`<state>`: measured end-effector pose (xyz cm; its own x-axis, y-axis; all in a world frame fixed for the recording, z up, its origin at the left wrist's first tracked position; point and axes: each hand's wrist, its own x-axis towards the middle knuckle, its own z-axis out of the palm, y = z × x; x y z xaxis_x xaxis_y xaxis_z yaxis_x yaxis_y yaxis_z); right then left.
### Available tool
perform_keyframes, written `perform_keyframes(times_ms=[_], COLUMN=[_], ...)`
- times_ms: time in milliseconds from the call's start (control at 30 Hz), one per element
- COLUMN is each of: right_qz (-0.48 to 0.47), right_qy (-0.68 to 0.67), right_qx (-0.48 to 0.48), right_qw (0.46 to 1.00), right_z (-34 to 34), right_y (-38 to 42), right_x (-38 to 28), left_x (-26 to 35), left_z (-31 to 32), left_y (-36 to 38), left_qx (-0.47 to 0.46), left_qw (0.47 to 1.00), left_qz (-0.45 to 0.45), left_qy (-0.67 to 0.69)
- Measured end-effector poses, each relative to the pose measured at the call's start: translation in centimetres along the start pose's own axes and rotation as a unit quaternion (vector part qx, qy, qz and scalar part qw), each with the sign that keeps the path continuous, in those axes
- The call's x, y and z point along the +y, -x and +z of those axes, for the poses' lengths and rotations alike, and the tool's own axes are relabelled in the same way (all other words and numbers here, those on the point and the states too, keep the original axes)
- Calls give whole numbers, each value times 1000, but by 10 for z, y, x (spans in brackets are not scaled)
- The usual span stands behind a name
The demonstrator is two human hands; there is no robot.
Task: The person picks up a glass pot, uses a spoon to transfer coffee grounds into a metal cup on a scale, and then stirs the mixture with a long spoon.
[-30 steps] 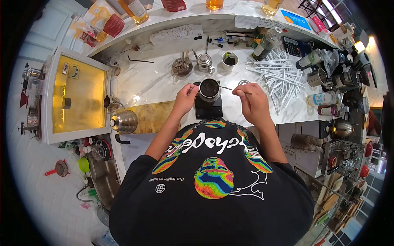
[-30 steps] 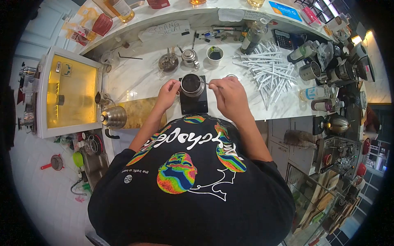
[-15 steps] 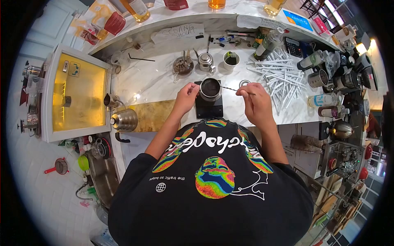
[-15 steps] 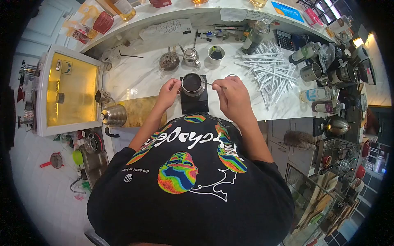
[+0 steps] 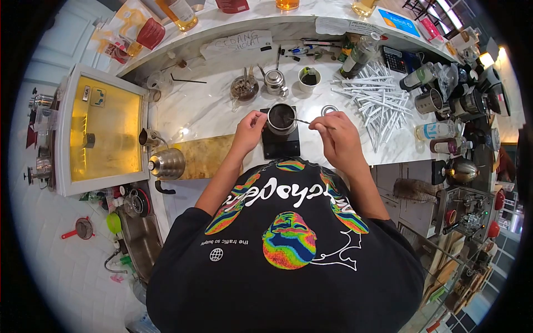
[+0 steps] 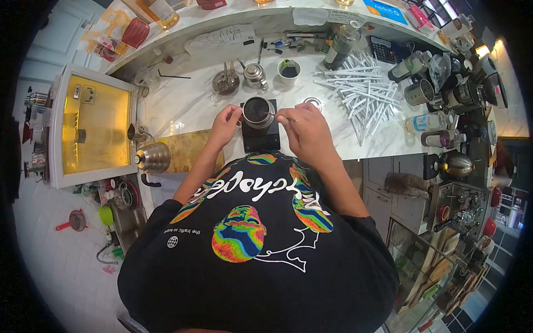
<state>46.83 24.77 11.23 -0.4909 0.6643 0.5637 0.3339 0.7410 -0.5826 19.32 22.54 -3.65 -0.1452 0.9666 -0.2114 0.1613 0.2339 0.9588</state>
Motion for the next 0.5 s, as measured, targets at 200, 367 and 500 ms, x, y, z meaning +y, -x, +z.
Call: perform_keyframes(times_ms=[200, 367, 500], right_qz=[39, 3, 27], right_qy=[32, -7, -1], right_qx=[26, 5, 12], right_qw=[998, 1000, 1000], right_z=[-7, -2, -1], right_y=[0, 0, -1], right_x=[1, 0, 0], left_x=[0, -1, -1], left_z=[1, 3, 3], left_y=[2, 0, 1], left_qx=[18, 14, 18], left_qw=[999, 1000, 1000], left_qz=[18, 10, 15], left_qy=[20, 13, 21])
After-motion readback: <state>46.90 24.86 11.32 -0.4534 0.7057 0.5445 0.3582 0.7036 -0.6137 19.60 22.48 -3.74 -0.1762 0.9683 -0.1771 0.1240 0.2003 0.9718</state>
